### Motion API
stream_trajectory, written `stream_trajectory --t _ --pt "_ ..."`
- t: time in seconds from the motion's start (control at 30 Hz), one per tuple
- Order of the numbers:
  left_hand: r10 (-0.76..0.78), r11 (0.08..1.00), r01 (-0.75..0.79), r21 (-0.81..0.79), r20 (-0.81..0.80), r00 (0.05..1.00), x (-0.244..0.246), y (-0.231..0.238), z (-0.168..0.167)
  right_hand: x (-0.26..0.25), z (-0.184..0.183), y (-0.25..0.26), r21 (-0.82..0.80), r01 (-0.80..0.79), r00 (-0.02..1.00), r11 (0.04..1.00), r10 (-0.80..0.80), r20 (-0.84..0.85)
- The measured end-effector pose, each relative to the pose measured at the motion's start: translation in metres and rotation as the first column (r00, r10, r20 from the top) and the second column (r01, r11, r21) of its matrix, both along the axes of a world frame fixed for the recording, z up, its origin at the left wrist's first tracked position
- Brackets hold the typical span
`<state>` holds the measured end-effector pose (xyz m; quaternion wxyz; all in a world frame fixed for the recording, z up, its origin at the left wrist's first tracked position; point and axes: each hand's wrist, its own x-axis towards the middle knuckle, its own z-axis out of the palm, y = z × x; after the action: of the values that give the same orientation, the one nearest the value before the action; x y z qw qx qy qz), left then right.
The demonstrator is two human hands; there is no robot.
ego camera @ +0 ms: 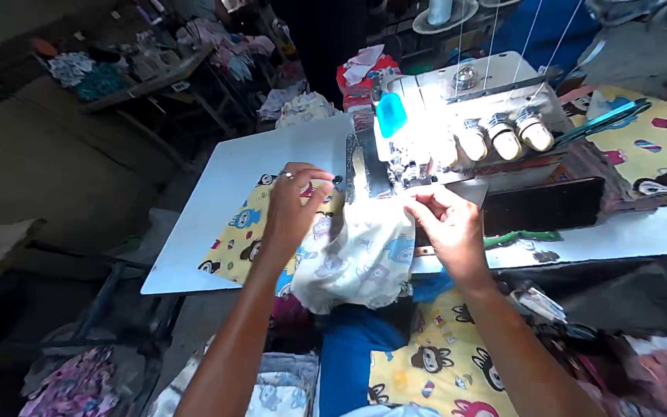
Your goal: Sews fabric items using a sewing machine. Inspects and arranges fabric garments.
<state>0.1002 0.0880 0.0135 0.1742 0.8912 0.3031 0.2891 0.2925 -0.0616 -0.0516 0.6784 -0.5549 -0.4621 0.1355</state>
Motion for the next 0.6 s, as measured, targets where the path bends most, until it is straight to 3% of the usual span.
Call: stream_trajectory --t 0.2,0.4,0.6 --pt "-0.311 0.950 0.311 -0.007 -0.022 0.950 0.042 -0.036 -0.002 -0.002 0.003 0.000 0.008 -0.027 0.999 1.000 0.027 -0.024" --pt "-0.247 0.964 0.244 -0.107 -0.015 0.969 0.043 -0.042 0.009 -0.002 0.002 0.004 0.043 -0.001 0.999 0.999 0.003 -0.051" --pt "-0.178 0.984 0.177 -0.018 -0.064 0.982 0.038 -0.053 0.015 -0.004 0.003 0.003 0.083 -0.014 0.998 0.996 0.019 -0.054"
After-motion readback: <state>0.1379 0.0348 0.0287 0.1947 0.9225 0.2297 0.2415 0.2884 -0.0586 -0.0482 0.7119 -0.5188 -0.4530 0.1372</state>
